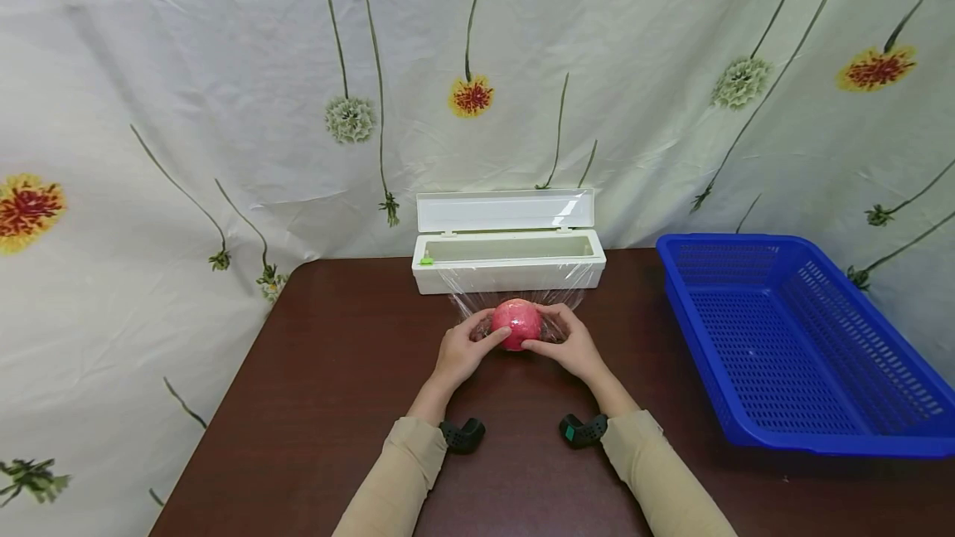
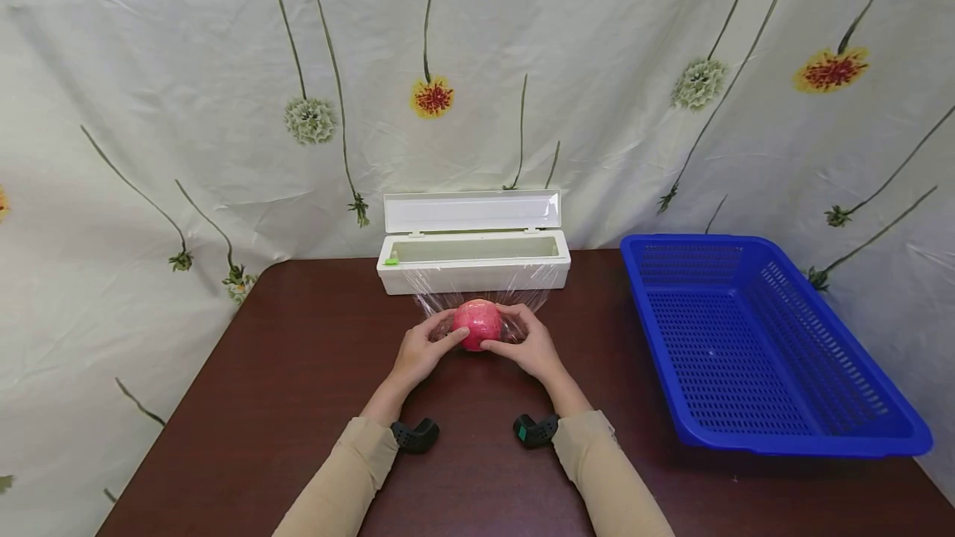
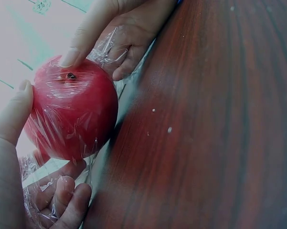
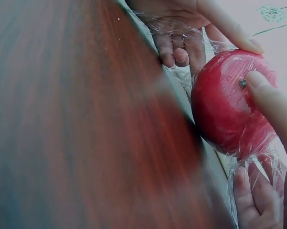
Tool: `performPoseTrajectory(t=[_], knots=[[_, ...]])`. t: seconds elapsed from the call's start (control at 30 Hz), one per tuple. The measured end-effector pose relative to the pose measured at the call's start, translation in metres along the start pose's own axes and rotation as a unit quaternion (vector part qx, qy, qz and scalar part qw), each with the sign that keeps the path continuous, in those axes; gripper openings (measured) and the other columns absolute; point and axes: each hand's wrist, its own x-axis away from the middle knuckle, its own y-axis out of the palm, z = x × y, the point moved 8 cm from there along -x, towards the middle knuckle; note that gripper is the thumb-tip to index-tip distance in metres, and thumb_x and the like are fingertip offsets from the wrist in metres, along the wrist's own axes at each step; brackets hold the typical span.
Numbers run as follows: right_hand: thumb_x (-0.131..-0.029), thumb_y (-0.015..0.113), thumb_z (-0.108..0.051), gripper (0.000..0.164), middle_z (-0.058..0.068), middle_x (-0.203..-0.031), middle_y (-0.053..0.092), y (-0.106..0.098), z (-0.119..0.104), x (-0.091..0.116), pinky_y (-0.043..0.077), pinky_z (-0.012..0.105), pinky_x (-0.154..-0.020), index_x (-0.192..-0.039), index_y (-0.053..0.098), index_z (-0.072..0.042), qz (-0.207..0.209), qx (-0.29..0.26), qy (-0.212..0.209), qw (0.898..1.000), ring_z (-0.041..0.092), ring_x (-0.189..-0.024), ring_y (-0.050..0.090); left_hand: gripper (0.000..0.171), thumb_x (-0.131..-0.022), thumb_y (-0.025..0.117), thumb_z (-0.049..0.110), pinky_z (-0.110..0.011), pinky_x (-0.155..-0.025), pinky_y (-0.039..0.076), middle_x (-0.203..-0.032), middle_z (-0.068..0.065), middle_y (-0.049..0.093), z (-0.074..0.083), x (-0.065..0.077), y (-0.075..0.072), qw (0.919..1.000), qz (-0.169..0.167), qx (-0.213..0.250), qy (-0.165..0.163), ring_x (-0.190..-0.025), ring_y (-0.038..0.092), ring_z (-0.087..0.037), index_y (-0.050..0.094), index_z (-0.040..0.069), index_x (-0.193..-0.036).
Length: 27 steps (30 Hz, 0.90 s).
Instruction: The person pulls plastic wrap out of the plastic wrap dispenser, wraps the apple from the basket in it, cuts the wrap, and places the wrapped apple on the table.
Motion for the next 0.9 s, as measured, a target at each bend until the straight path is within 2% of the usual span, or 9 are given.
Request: performPoseTrajectory(t=[0.2,0.43,0.53,0.63,0.73,0.8,0.9], knots=[[-0.077,0.075,-0.002,0.054,0.023,-0.130,0.051,0.001,0.002,-0.001,0.036,0.043,-0.102,-0.124,0.049,0.003,-0.003,-0.008,0.007,1.000,0.034,-0.125,0.045,0.058,-0.080,0.066,0.056,-0.039,-0.078,0.049,-0.107,-0.003,0.068,0.000,0.001,-0.001,1.0000,0.003,-0.003,-0.001,-0.089,0.059,-0.018,0.063,0.017,-0.122],[-0.076,0.077,-0.005,0.055,0.022,-0.128,0.053,0.000,-0.002,0.000,0.037,0.045,-0.101,-0.125,0.052,-0.001,0.007,0.008,0.013,1.000,0.034,-0.123,0.047,0.056,-0.079,0.069,0.051,-0.037,-0.080,0.051,-0.108,-0.004,0.068,-0.001,0.002,0.000,0.9994,0.006,0.033,-0.010,-0.091,0.061,-0.018,0.063,0.014,-0.121],[-0.076,0.078,-0.007,0.054,0.022,-0.128,0.053,-0.001,0.000,-0.001,0.039,0.048,-0.099,-0.125,0.053,-0.001,0.011,0.012,0.015,1.000,0.035,-0.121,0.048,0.056,-0.082,0.068,0.048,-0.036,-0.080,0.051,-0.109,-0.005,0.067,0.000,0.002,0.001,0.9992,0.009,0.039,-0.004,-0.091,0.060,-0.018,0.060,0.012,-0.124],[-0.076,0.079,-0.013,0.054,0.018,-0.128,0.055,-0.003,0.015,-0.004,0.040,0.048,-0.098,-0.124,0.055,-0.007,0.018,0.024,0.014,0.999,0.033,-0.120,0.050,0.057,-0.084,0.068,0.045,-0.036,-0.079,0.051,-0.111,-0.005,0.064,0.003,0.003,0.000,0.9988,0.031,0.032,0.020,-0.092,0.057,-0.019,0.057,0.010,-0.127],[-0.077,0.079,-0.015,0.054,0.017,-0.127,0.056,-0.004,0.014,-0.003,0.041,0.049,-0.097,-0.124,0.055,-0.008,0.023,0.041,0.019,0.999,0.033,-0.118,0.051,0.059,-0.083,0.068,0.043,-0.038,-0.079,0.049,-0.113,-0.009,0.060,0.010,0.004,-0.007,0.9959,0.070,0.007,0.056,-0.095,0.053,-0.022,0.054,0.009,-0.129],[-0.077,0.078,-0.015,0.053,0.018,-0.126,0.056,-0.004,0.008,-0.002,0.041,0.050,-0.097,-0.124,0.055,-0.008,0.024,0.049,0.026,0.998,0.034,-0.117,0.052,0.060,-0.082,0.069,0.042,-0.042,-0.082,0.047,-0.118,-0.011,0.057,0.016,0.005,-0.011,0.9909,0.096,-0.011,0.093,-0.101,0.050,-0.024,0.053,0.010,-0.130],[-0.078,0.077,-0.012,0.052,0.021,-0.125,0.056,-0.004,-0.003,0.001,0.042,0.050,-0.096,-0.124,0.055,-0.004,0.021,0.053,0.031,0.998,0.036,-0.115,0.052,0.059,-0.081,0.070,0.041,-0.051,-0.094,0.040,-0.127,-0.013,0.054,0.029,0.008,-0.015,0.9803,0.114,-0.030,0.158,-0.114,0.047,-0.026,0.054,0.012,-0.130]])
